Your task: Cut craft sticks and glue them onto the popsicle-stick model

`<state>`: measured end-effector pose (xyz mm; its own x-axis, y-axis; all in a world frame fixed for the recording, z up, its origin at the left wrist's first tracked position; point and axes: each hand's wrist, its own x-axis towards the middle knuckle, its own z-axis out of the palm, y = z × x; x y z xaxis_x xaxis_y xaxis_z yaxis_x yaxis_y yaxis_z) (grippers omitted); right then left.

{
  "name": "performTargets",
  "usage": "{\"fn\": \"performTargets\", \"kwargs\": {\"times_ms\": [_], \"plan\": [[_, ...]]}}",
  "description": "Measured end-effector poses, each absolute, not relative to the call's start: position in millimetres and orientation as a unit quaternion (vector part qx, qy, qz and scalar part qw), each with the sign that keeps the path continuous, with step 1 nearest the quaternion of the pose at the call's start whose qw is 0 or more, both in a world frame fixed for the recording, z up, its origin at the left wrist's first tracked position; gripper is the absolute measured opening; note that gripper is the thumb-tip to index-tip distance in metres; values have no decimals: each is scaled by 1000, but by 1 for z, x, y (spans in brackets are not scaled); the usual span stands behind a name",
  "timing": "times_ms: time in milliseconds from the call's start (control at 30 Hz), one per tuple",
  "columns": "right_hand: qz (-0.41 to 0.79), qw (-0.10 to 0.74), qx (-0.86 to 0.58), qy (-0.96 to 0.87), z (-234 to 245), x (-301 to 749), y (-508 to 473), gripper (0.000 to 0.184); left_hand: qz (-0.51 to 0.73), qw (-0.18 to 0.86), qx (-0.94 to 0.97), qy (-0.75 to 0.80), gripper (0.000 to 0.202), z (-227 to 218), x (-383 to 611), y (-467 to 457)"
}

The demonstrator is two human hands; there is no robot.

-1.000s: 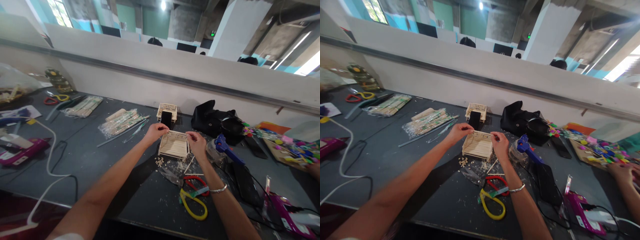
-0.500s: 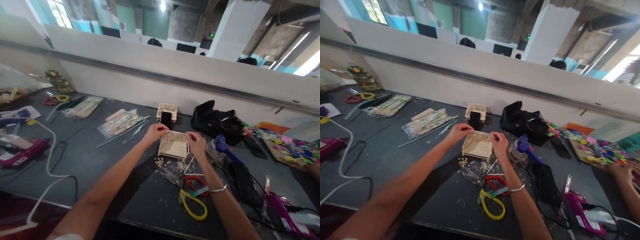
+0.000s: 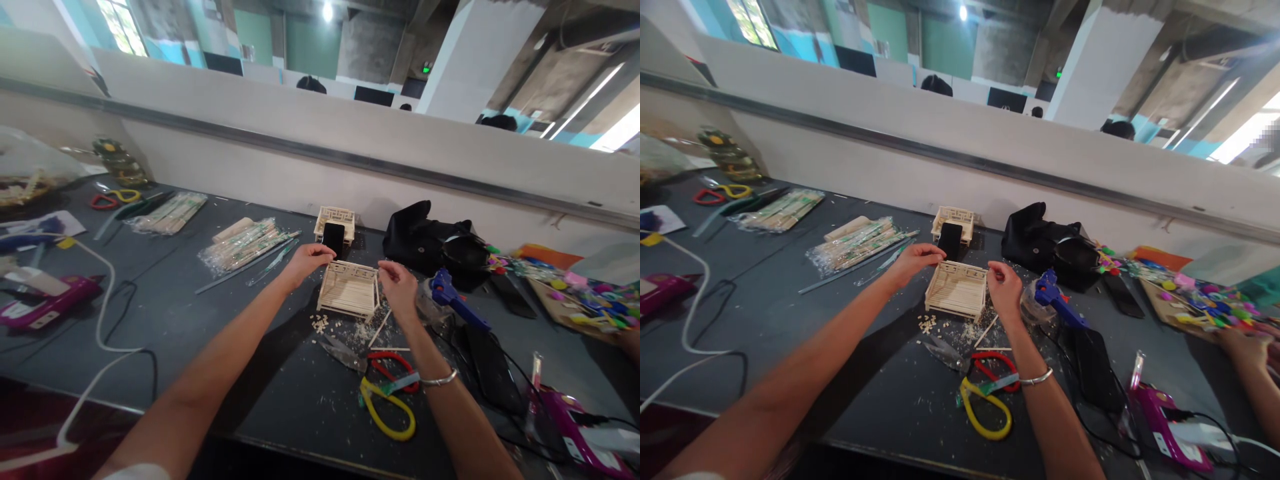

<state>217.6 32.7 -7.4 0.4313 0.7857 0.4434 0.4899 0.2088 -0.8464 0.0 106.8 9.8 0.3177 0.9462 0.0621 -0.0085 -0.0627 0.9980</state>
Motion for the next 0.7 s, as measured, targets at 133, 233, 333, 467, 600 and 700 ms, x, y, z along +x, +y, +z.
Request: {"fn": "performTargets", "kwargs": {"times_ms": [133, 233, 333, 467, 600, 700], "plan": [[143, 583, -627, -496, -4, 218, 32, 32, 447, 592, 538, 400, 20, 13, -4, 109], [154, 584, -634, -483, -4, 218, 32, 38, 451, 589, 529, 412, 28, 12, -6, 111], [163, 578, -632, -489, -3, 216, 32, 34, 439, 584, 544, 412, 31, 11, -7, 111], [165, 571, -620, -513, -4, 215, 31, 31, 420, 580, 571, 402, 28, 10, -8, 111], [161, 564, -610, -533, -4, 215, 30, 29, 405, 575, 596, 388, 26, 10, -6, 109], [153, 561, -605, -543, -4, 214, 30, 27, 400, 561, 613, 387, 23, 8, -4, 108]]}}
